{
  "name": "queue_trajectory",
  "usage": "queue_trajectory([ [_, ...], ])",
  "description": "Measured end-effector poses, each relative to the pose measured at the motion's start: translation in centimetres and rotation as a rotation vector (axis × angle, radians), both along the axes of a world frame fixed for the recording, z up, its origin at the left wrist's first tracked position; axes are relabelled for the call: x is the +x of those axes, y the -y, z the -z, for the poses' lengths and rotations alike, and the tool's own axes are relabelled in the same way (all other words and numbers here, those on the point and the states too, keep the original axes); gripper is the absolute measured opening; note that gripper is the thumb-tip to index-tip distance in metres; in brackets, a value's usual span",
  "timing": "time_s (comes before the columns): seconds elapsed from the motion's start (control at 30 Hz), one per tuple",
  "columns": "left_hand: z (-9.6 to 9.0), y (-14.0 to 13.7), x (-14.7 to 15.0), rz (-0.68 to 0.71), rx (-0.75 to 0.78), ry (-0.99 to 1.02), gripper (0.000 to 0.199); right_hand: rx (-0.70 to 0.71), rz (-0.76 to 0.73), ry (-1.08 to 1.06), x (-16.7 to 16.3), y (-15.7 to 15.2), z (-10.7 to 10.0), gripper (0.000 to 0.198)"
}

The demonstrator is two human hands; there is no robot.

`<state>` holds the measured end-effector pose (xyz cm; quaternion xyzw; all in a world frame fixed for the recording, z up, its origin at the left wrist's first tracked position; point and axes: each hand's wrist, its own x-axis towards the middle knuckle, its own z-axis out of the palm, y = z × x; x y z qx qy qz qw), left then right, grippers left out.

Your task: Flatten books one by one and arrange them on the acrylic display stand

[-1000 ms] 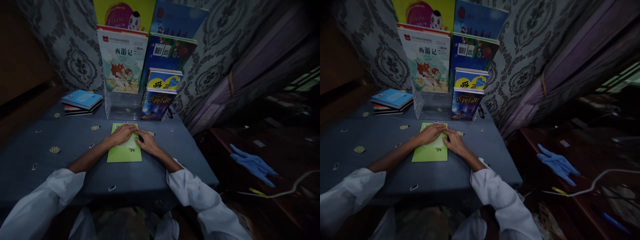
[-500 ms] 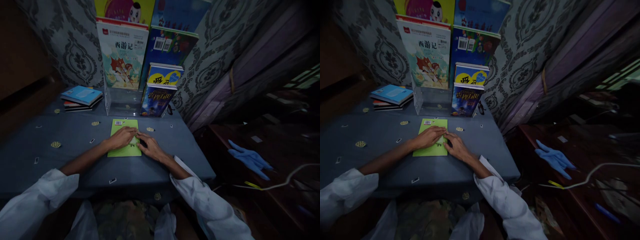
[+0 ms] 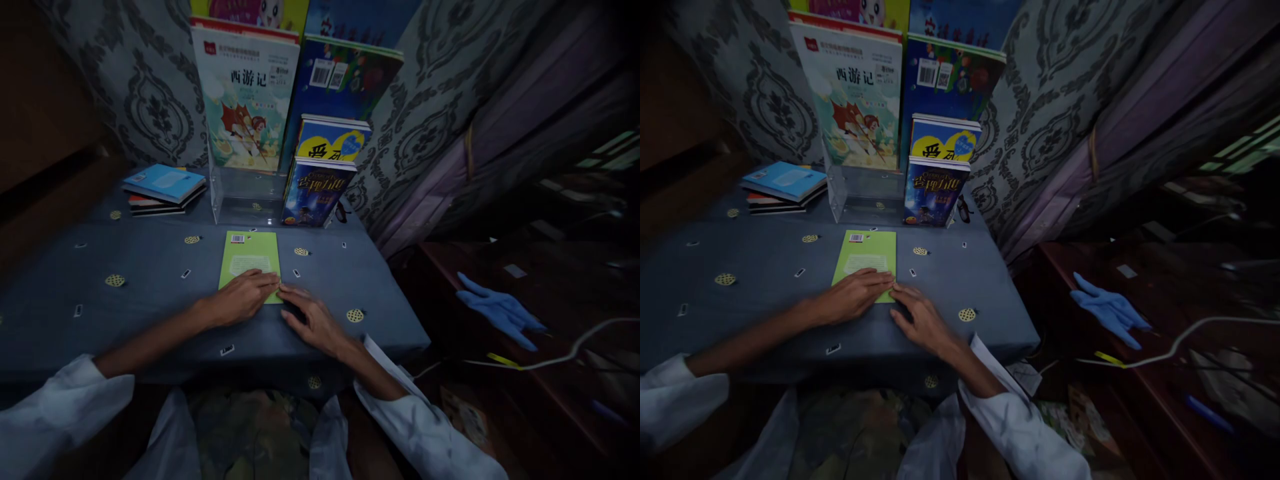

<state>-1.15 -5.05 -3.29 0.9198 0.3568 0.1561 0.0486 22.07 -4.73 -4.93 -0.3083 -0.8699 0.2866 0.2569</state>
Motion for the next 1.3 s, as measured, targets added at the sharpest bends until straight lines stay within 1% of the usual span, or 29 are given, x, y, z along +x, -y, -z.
queue_trajectory([
  [0.13,0.3,1.9,0.2,0.006,-0.015,0.007,0.037,0.014,-0.006,-0.020,0.6,1.7,0.0,0.037],
  [0.27,1.0,3.3,0.2,-0.008,0.008,-0.030,0.042,0.076,-0.020,-0.007,0.8,2.5,0.2,0.036],
  [0.47,1.2,4.4,-0.1,-0.021,0.022,-0.087,0.051,0.154,-0.006,0.024,0.3,2.5,0.5,0.034],
  [0.63,1.2,4.7,-0.8,-0.023,0.015,-0.102,0.054,0.201,-0.004,0.039,-0.3,2.5,0.1,0.034],
  [0.77,1.7,5.3,-1.6,-0.054,0.021,-0.105,0.066,0.214,-0.049,0.062,-1.2,2.5,-0.5,0.034],
  [0.87,1.9,6.2,-2.5,-0.087,0.031,-0.105,0.073,0.216,-0.099,0.059,-2.2,2.6,-0.8,0.034],
  [0.93,1.9,7.1,-3.1,-0.122,0.071,-0.096,0.070,0.208,-0.130,0.052,-2.9,2.6,-1.0,0.034],
  [1.0,1.9,8.1,-3.8,-0.173,0.135,-0.070,0.062,0.197,-0.166,0.046,-3.7,2.7,-1.1,0.034],
  [1.1,2.1,9.3,-4.9,-0.291,0.221,-0.015,0.049,0.193,-0.217,0.066,-5.1,2.8,-1.3,0.035],
  [1.2,2.2,9.9,-5.8,-0.408,0.247,0.019,0.041,0.205,-0.276,0.124,-6.9,3.0,-1.6,0.040],
  [1.3,2.3,10.1,-6.3,-0.437,0.252,0.033,0.038,0.228,-0.332,0.182,-8.4,3.1,-1.6,0.043],
])
